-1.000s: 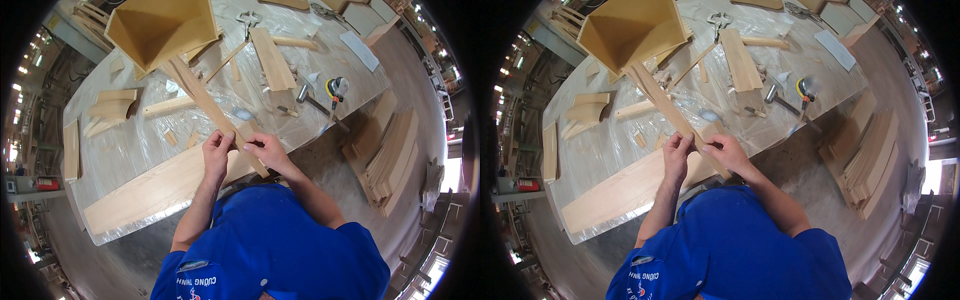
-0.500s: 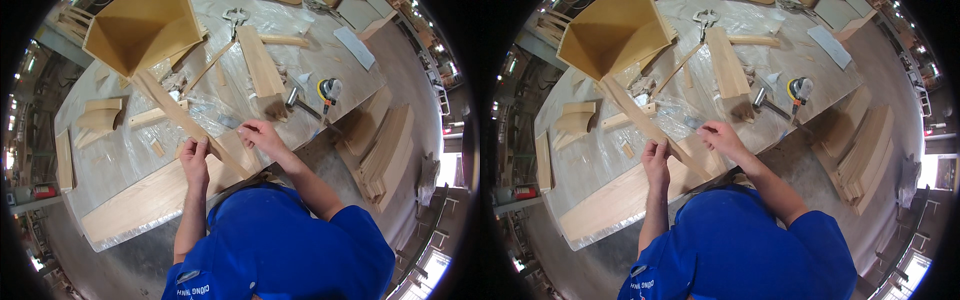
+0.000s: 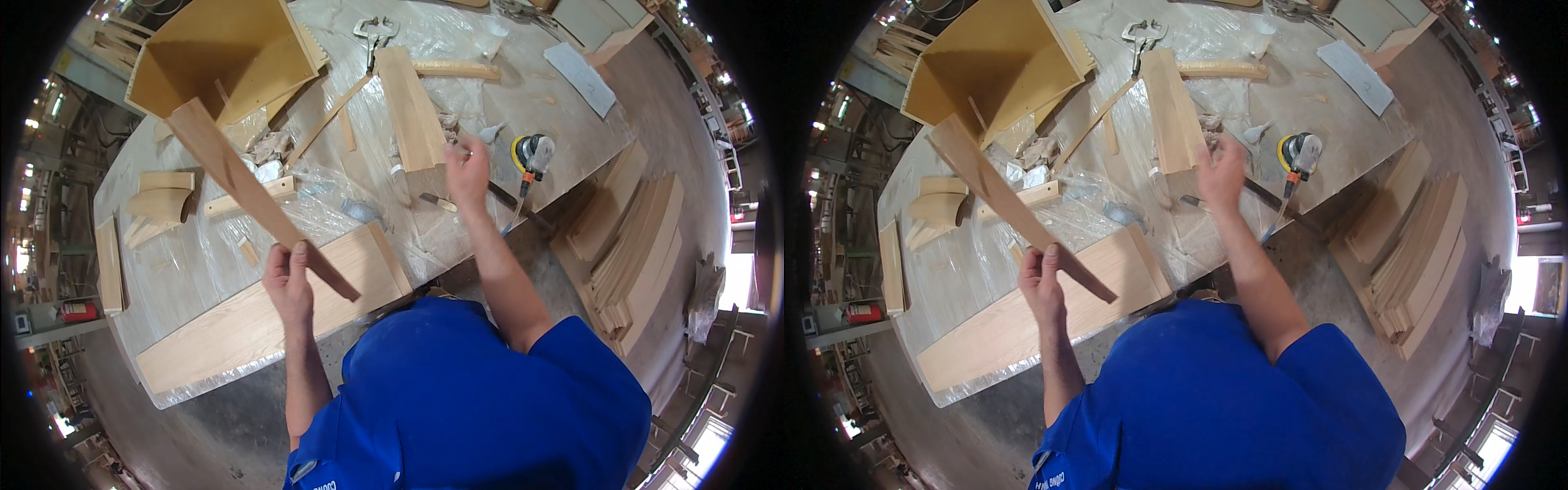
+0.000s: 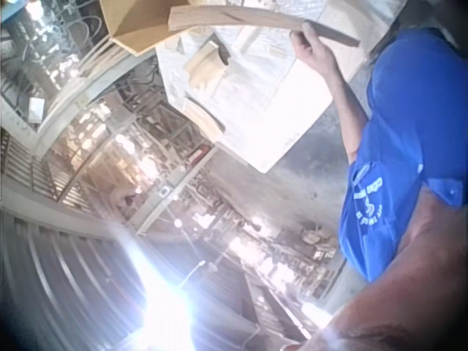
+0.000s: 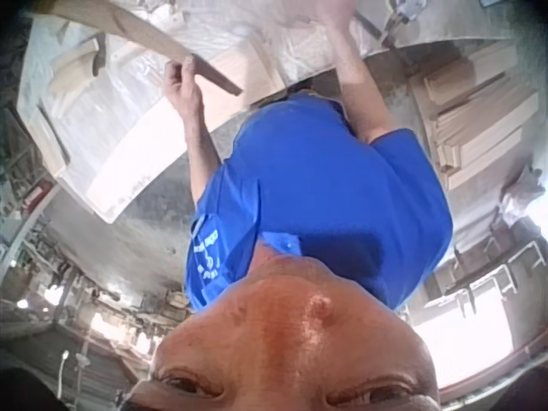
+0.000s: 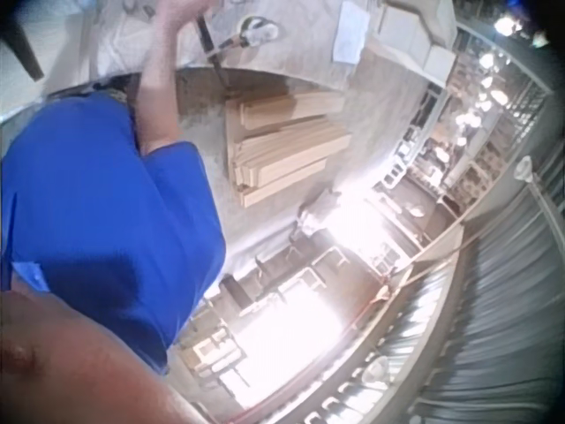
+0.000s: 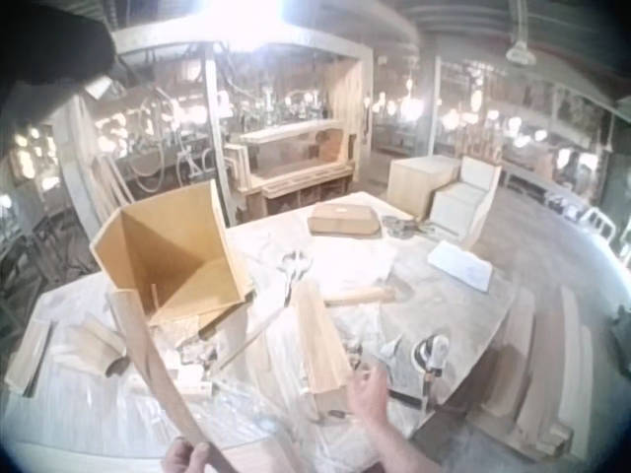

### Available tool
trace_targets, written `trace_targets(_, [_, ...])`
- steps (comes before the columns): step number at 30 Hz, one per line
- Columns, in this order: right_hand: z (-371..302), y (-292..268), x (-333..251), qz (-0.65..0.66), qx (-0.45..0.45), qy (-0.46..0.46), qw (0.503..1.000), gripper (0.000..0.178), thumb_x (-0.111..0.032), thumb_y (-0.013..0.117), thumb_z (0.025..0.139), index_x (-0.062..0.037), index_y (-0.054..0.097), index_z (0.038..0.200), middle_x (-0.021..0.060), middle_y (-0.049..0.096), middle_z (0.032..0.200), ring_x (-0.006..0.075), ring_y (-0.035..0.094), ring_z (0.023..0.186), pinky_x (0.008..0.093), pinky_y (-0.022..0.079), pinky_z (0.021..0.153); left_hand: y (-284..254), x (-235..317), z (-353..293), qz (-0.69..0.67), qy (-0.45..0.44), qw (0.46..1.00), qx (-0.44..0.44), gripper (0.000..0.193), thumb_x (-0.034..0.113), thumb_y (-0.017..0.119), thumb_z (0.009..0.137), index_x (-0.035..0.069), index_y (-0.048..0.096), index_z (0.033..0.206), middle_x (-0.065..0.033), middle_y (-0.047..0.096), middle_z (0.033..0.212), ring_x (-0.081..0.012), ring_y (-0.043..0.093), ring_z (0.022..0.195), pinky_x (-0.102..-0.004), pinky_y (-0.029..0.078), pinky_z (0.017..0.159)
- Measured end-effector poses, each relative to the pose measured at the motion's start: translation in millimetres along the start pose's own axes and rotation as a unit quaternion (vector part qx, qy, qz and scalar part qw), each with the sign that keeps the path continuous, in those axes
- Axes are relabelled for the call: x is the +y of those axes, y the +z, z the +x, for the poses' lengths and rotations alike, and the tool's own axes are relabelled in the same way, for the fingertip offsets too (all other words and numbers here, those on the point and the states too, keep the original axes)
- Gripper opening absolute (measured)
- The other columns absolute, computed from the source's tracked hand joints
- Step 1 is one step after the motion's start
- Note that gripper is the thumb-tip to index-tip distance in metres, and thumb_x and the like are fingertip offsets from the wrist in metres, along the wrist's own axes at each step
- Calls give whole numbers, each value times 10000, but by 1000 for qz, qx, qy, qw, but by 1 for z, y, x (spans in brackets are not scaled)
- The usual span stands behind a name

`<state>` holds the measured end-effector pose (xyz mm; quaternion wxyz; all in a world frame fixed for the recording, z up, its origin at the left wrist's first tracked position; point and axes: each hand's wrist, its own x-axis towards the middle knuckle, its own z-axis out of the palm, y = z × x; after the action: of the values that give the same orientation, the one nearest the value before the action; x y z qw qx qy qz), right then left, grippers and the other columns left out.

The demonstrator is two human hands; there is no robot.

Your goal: The person picks up and places several wooden planks on a workbench, then uses a sanding block to smooth the edges of a small wooden piece. The person handles the wood by hand and uses a sanding block for finishing.

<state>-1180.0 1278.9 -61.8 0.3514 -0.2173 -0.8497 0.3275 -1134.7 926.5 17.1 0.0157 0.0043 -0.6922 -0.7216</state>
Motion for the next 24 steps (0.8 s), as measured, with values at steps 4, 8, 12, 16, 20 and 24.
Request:
trace_targets(4, [27,-11,30,197,-323,357,854,198,-192,728,918,-6,683,968,86,705,855,162,673,696,321,535,576,-20,6,24,147,17,989,-4,187,171,653,1029,0,652,953,23,605,788,-40,504,741,-223,423,667])
trace_targets(8, [18,-24,5,330,-274,362,828,115,-126,699,922,-28,662,875,74,689,759,152,656,609,306,503,501,-15,-4,56,262,-10,965,-16,177,174,655,1002,-2,668,990,-10,602,731,-64,524,701,-259,441,631])
trace_targets(12, [5,-58,-33,441,-267,370,773,96,-90,691,929,-23,651,874,80,688,759,164,668,627,313,531,541,-12,-35,110,349,-7,937,-18,236,210,700,951,-6,677,1041,-78,632,736,-165,577,686,-332,471,650])
trace_targets(16, [-16,-81,-42,470,-297,344,757,70,-99,673,964,-34,665,938,89,701,810,182,684,697,327,548,637,1,-71,145,461,78,884,-6,428,229,725,917,1,628,1266,-187,679,1093,-297,652,1001,-396,510,897])
trace_targets(20, [-29,-106,-49,490,-289,346,746,88,-108,662,975,-21,672,990,93,706,821,186,684,700,329,549,638,54,-27,107,363,189,894,-184,740,221,805,830,42,491,1475,-229,526,1452,-401,498,1357,-459,416,1124])
trace_targets(24, [-40,-115,-75,517,-310,324,729,111,-114,656,980,-14,672,1025,92,706,822,184,684,699,325,550,651,90,26,24,306,289,855,-302,835,185,860,756,66,480,1489,-198,494,1472,-411,471,1369,-497,403,1122])
